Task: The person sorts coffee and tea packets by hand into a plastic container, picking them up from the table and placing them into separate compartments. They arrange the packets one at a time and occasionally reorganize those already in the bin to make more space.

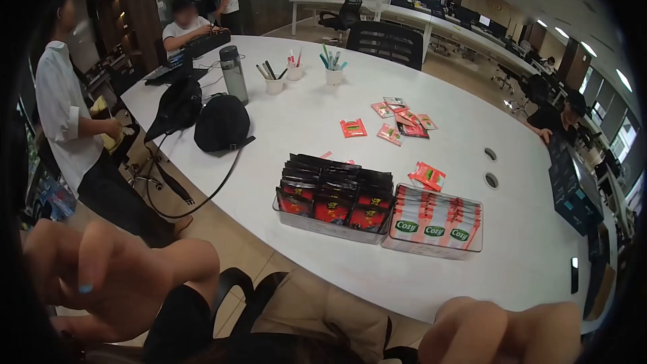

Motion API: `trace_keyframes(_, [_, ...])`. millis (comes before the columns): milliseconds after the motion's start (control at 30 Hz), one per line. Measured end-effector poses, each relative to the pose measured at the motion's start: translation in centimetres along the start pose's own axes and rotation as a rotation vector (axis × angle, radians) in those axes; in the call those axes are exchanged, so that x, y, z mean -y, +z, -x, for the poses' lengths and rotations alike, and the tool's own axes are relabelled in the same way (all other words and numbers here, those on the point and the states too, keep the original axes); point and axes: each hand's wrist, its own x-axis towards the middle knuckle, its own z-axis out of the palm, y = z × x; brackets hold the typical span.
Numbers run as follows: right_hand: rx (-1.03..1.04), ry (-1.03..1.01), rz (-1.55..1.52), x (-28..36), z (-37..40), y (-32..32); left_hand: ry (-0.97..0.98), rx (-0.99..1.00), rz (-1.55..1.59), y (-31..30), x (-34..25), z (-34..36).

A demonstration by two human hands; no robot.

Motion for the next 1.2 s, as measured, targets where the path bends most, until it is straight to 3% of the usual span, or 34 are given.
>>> trace_keyframes(133, [0.006, 0.008, 0.024, 1.8, -0.1, 1.1, 0.132, 0.002, -0.138, -1.4, -1.4, 0.0])
trace_keyframes(333, [0.021, 0.006, 0.150, 5.2, 0.4, 1.8, 0.182, -0.012, -0.070, -1.1, -1.3, 0.2])
trace_keyframes(433, [-0.021, -0.153, -0.180, 4.7, 1.2, 1.1, 0.210, -0.034, -0.072, -1.2, -1.2, 1.1])
trace_keyframes(533, [-0.100, -0.233, -0.317, 3.5, 3.7, 3.4, 0.184, -0.070, 0.026, 0.1, 0.8, 1.9])
trace_keyframes(667, [0.110, -0.237, -0.150, 1.9, 7.0, 3.2, 0.038, -0.099, 0.050, 0.4, 1.1, 7.0])
trace_keyframes(833, [0.664, -0.344, 0.286, 0.8, 10.6, 0.3, -0.280, 0.083, 0.046, -0.1, -1.5, 10.3])
trace_keyframes(1033, [1.099, -0.393, 0.465, 0.5, 12.7, -1.8, -0.265, 0.106, 0.136, -0.9, 0.2, 8.9])
trace_keyframes(1200, [0.907, 0.017, 0.756, -2.4, 11.7, -1.4, -0.288, 0.007, -0.001, -2.4, 4.1, 7.7])
